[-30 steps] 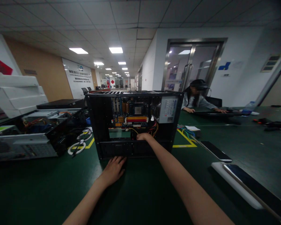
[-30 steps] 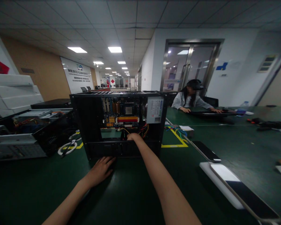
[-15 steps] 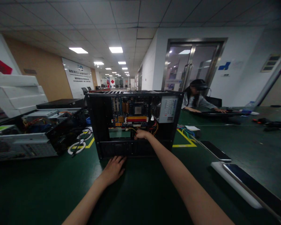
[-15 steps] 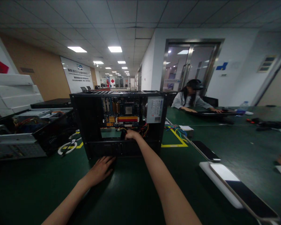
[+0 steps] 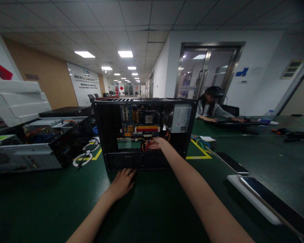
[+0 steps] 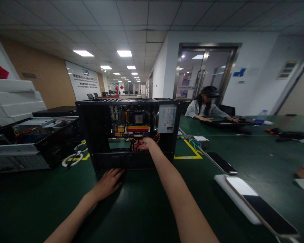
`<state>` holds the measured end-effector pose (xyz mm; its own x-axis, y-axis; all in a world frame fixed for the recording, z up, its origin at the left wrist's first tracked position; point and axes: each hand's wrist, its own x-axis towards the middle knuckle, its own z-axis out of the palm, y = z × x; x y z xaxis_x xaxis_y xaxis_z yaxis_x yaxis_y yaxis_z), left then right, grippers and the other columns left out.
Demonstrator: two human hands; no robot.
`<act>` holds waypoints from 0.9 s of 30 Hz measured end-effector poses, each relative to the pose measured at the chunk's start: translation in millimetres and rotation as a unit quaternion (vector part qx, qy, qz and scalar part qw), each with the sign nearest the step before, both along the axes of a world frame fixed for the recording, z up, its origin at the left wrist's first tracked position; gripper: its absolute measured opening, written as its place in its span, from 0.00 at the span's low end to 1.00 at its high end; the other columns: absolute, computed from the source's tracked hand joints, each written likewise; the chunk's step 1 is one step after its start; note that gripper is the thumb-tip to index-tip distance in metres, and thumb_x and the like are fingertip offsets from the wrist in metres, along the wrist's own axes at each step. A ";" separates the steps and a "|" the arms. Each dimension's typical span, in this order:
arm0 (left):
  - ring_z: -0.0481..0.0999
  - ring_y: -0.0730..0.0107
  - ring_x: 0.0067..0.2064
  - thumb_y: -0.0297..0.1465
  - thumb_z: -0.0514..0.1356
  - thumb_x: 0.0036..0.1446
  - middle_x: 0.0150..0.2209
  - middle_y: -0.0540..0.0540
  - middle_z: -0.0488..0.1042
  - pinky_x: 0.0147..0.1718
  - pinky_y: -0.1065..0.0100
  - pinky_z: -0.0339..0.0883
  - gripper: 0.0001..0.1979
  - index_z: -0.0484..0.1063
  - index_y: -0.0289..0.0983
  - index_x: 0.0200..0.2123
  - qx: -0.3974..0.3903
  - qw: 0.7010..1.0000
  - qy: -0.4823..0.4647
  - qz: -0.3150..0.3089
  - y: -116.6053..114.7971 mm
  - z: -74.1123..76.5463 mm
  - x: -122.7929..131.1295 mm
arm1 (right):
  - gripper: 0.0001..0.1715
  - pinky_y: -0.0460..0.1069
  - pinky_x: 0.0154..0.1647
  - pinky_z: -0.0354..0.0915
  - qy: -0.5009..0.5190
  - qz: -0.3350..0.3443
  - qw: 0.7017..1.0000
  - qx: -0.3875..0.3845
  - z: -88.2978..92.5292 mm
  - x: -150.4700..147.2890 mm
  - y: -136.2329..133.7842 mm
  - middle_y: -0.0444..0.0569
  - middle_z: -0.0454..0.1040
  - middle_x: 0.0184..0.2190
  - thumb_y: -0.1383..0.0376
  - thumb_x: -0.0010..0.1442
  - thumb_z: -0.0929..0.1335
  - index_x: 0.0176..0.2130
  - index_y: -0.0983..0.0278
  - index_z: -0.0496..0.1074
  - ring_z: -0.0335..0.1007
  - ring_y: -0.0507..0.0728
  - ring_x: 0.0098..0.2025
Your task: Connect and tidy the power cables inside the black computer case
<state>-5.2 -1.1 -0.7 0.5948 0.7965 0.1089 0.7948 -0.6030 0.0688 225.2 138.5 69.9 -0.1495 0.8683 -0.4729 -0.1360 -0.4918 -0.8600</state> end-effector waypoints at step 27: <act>0.57 0.61 0.53 0.32 0.49 0.52 0.53 0.44 0.58 0.50 0.59 0.52 0.26 0.51 0.41 0.55 -0.009 1.000 0.003 0.009 -3.6 5.5 0.9 | 0.08 0.48 0.35 0.67 0.093 -0.035 0.995 -0.024 -2.8 2.4 14.3 0.54 0.70 0.33 0.78 0.57 0.55 0.34 0.70 0.59 0.71 0.51 0.32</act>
<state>-4.3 -4.7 4.8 0.5803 0.8093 0.0911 0.8064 -0.5866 0.0750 227.6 152.7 67.1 -0.1783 0.8571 -0.4833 -0.3256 -0.5149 -0.7930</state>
